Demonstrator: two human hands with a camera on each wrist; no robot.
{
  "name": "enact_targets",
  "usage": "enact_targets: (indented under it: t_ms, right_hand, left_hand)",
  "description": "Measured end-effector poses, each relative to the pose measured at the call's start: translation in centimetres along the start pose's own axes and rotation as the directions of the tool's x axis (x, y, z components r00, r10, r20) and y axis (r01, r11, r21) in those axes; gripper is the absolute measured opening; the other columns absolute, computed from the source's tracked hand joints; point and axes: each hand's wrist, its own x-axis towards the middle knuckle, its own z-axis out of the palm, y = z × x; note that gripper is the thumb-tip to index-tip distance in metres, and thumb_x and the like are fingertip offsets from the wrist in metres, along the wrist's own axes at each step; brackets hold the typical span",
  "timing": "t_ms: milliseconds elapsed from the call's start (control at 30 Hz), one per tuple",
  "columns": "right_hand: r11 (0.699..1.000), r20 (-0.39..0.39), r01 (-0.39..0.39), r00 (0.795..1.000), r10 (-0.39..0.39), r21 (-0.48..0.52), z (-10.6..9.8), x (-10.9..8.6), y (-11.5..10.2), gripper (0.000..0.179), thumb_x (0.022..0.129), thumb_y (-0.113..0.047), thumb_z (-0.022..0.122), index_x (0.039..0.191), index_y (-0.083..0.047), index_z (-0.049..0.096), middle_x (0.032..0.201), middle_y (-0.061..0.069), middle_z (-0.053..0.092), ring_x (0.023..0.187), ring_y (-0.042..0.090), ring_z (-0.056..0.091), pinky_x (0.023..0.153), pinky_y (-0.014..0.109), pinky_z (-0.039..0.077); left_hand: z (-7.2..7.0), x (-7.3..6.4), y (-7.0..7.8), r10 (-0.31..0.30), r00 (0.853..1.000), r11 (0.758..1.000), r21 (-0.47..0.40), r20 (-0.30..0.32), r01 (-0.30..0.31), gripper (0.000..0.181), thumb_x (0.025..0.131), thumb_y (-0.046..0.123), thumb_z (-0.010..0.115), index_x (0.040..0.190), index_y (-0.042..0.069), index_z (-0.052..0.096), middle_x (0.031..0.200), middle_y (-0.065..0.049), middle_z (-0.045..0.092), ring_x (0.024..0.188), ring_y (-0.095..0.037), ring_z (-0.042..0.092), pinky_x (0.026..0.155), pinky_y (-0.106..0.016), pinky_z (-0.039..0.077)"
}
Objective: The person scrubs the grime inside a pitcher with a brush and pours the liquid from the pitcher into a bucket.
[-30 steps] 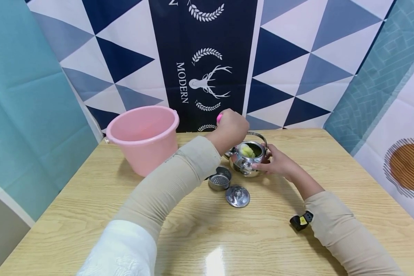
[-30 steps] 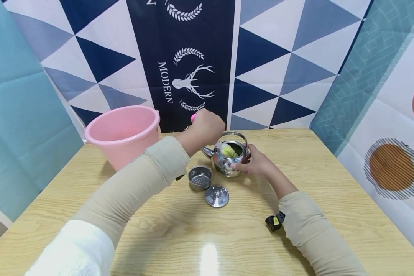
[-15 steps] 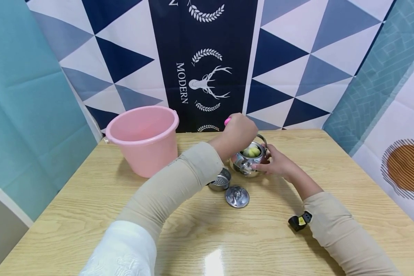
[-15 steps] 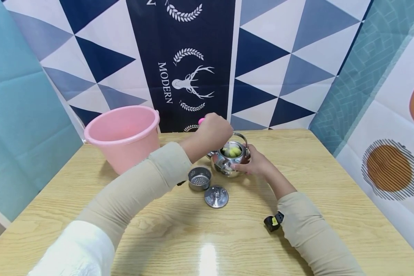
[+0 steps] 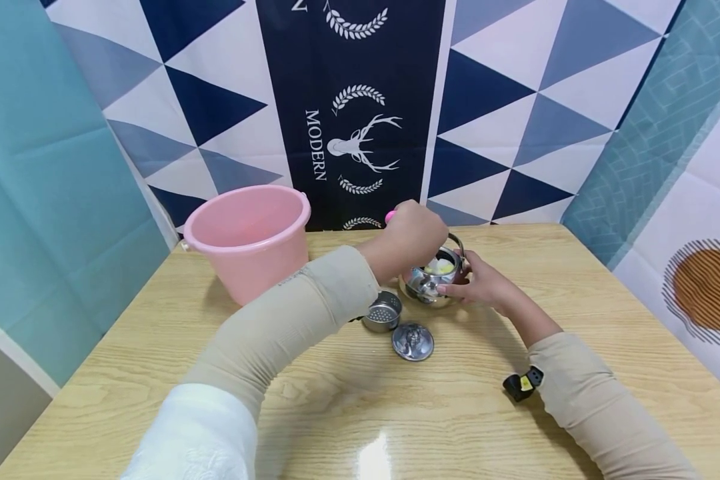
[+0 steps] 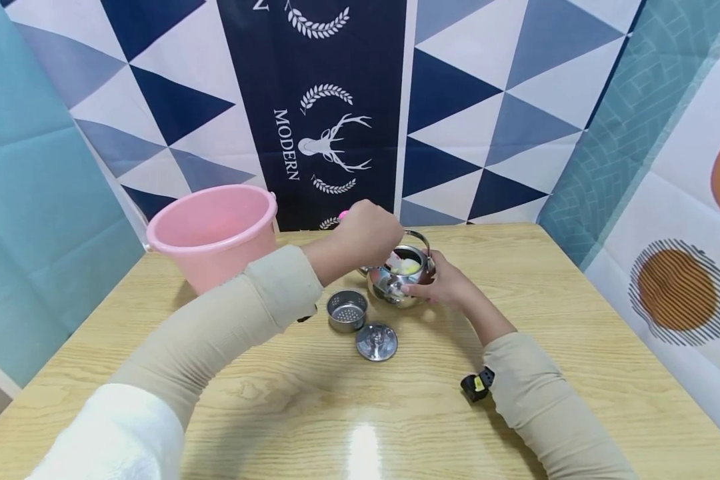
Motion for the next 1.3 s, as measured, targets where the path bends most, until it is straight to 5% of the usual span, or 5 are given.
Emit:
enact_targets:
  t_ms: [333,567,1000,1300]
  right_hand:
    - [1.0,-0.004,-0.002,1.0,0.002,0.013,0.1,0.0,0.2,0.085,0.088,-0.026,0.074,0.147,-0.002,0.018,0.121,0.027,0.039,0.106,0.037,0.048,0.078,0.046,0.055]
    - [1.0,-0.006,-0.008,1.0,0.008,0.012,0.2,-0.2,0.1,0.082,0.088,-0.027,0.074,0.145,-0.002,0.02,0.118,0.025,0.04,0.104,0.034,0.047,0.076,0.045,0.054]
    - [1.0,-0.021,0.003,1.0,-0.003,0.005,0.5,-0.4,-0.1,0.081,0.088,-0.027,0.074,0.143,0.0,0.021,0.115,0.024,0.041,0.099,0.032,0.049,0.074,0.041,0.053]
    - [1.0,-0.013,0.004,1.0,-0.004,0.004,0.2,-0.5,-0.1,0.084,0.089,-0.028,0.074,0.145,0.0,0.018,0.114,0.023,0.042,0.1,0.032,0.05,0.076,0.044,0.054]
  left_hand:
    - [0.9,0.1,-1.4,-0.101,0.993,0.994,-0.043,0.064,0.104,0.021,0.097,0.025,0.051,0.107,0.022,0.069,0.097,0.005,0.067,0.079,-0.016,0.06,0.07,-0.038,0.052]
    - [1.8,1.0,-2.4,-0.128,0.99,0.99,-0.057,0.05,0.131,0.022,0.097,0.023,0.05,0.105,0.021,0.07,0.095,0.004,0.066,0.076,-0.017,0.058,0.065,-0.038,0.05]
    - [2.2,2.2,-2.6,-0.083,0.995,0.997,-0.01,-0.058,0.083,0.022,0.097,0.022,0.049,0.101,0.021,0.071,0.091,0.005,0.066,0.073,-0.014,0.058,0.065,-0.035,0.05]
    - [1.3,2.1,-1.2,-0.003,0.99,0.998,0.055,-0.139,0.011,0.019,0.096,0.028,0.052,0.098,0.022,0.071,0.087,0.008,0.064,0.071,-0.011,0.058,0.066,-0.032,0.053]
